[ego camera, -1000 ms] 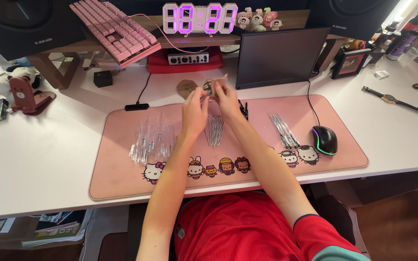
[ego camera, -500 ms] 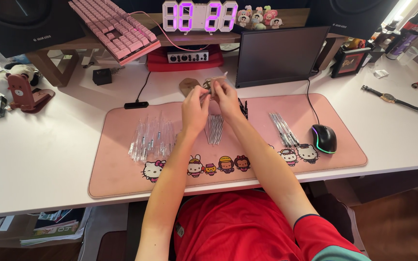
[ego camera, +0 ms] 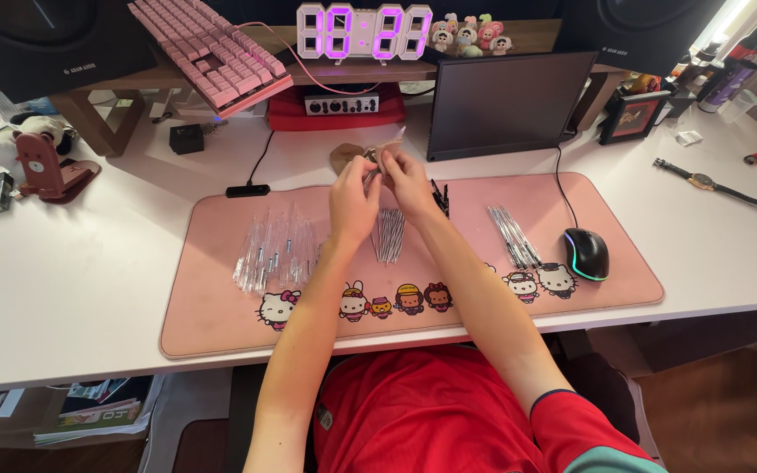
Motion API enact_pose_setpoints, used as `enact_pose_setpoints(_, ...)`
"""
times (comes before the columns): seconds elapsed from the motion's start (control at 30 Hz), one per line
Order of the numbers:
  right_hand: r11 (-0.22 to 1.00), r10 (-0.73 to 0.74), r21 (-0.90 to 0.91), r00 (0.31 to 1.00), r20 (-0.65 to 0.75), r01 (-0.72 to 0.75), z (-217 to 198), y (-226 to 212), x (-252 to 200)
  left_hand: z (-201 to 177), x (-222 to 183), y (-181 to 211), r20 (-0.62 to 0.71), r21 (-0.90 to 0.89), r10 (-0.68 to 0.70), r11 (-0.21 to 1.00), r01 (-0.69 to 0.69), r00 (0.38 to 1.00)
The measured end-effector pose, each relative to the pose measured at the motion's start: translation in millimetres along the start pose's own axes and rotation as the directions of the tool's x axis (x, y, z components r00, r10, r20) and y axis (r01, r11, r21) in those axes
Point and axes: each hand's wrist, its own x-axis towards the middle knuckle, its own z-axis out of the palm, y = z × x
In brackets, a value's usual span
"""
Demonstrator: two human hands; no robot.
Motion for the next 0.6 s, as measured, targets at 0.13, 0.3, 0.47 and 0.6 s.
enact_pose_setpoints(0.13, 0.995, 0.012, 0.103, 0.998, -0.066, -0.005, -5.5, -4.7, 3.2, 0.5, 0.3, 5.1, 0.026, -0.033, -0.013, 0.999, 0.014, 1.0)
enact_pose_setpoints(0.3, 0.989, 0.002, 0.148, 0.993, -0.121, 0.016, -17.2, -13.3, 11.7, -1.7, -0.1, 8.4, 0.063, 0.056, 0.008, 0.998, -0.011, 0.998)
enact_pose_setpoints(0.47, 0.996, 0.009, 0.093, 0.993, -0.118, 0.002, -16.5, -22.4, 6.4, -2.9, 1.4, 12.5, 0.048, 0.048, 0.032, 0.998, -0.034, 0.998)
enact_pose_setpoints(0.6, 1.0, 0.016, 0.017, 0.998, -0.053, -0.015, -4.8, -6.8, 0.1, -3.1, 0.4, 6.5, 0.038, 0.073, 0.05, 0.996, -0.053, 0.998)
